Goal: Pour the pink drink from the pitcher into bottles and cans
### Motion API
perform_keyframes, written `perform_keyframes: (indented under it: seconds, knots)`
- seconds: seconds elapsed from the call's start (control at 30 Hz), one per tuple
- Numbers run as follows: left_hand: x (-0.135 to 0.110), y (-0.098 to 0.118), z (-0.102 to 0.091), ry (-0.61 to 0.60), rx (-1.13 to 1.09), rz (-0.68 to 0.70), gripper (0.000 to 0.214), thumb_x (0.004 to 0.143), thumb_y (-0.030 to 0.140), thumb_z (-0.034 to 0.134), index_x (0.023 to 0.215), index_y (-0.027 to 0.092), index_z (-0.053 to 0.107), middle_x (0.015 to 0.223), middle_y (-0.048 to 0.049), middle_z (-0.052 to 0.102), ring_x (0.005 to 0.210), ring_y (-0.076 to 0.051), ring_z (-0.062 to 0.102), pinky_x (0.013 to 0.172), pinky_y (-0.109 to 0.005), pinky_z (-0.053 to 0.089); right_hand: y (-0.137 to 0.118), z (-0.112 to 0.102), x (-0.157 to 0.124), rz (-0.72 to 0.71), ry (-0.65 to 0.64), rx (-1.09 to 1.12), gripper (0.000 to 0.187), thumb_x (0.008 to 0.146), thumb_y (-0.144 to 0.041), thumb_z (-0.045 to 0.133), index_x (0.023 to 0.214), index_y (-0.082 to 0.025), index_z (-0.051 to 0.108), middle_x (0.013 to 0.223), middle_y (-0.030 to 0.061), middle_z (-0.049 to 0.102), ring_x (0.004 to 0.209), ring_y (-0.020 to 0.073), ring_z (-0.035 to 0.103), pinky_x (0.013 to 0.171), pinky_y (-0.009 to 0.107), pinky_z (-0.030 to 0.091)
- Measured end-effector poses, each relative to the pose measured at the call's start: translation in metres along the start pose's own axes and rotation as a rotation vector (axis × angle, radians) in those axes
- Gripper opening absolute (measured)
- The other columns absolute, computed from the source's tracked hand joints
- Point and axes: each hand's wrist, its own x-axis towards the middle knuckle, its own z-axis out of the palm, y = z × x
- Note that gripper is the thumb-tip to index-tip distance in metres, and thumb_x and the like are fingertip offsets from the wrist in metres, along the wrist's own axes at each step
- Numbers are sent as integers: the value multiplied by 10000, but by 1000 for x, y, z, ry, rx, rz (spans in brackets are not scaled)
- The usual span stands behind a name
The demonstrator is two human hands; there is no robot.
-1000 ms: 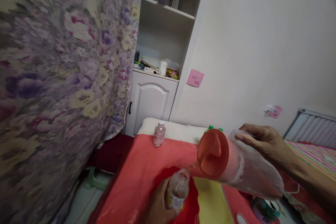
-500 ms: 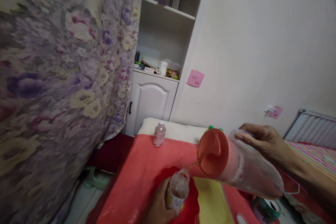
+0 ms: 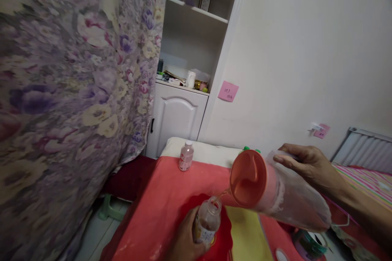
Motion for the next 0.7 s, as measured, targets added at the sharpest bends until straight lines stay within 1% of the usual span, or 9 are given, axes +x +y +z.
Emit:
perform_keyframes:
  seconds: [0.1, 0.27, 0.53, 0.7]
  knots:
    - [1, -1, 0, 3, -10, 4, 792, 561, 91, 697, 1330, 187, 533, 1398, -134, 662, 1256, -310, 648, 1074, -404, 506, 2, 0, 0, -3, -9, 2, 503, 849, -688, 646, 738, -200, 684, 653, -24, 563, 656, 151, 491, 587, 266, 373]
    - [1, -6, 0, 1, -31, 47, 775, 569, 79, 700, 1318, 201, 543, 1380, -122, 675, 1240, -314, 652, 1049, -408, 519, 6, 0, 1, -4, -16, -10, 490, 866, -676, 636, 747, -203, 674, 658, -28, 555, 660, 152, 493, 590, 269, 375]
    - [0, -3, 0, -7, -45, 20, 785, 560, 53, 677, 1318, 191, 531, 1378, -130, 671, 1223, -305, 659, 1040, -417, 517, 8, 1, 1, -29, -31, -55, 474, 896, -659, 609, 783, -205, 684, 675, -22, 579, 676, 163, 518, 607, 281, 388]
    - [0, -1, 0, 0, -53, 14, 782, 570, 68, 690, 1327, 193, 533, 1395, -132, 663, 1258, -306, 645, 1076, -421, 501, 7, 0, 0, -17, -38, -43, 473, 900, -658, 607, 775, -207, 675, 675, -25, 577, 675, 161, 520, 604, 277, 391]
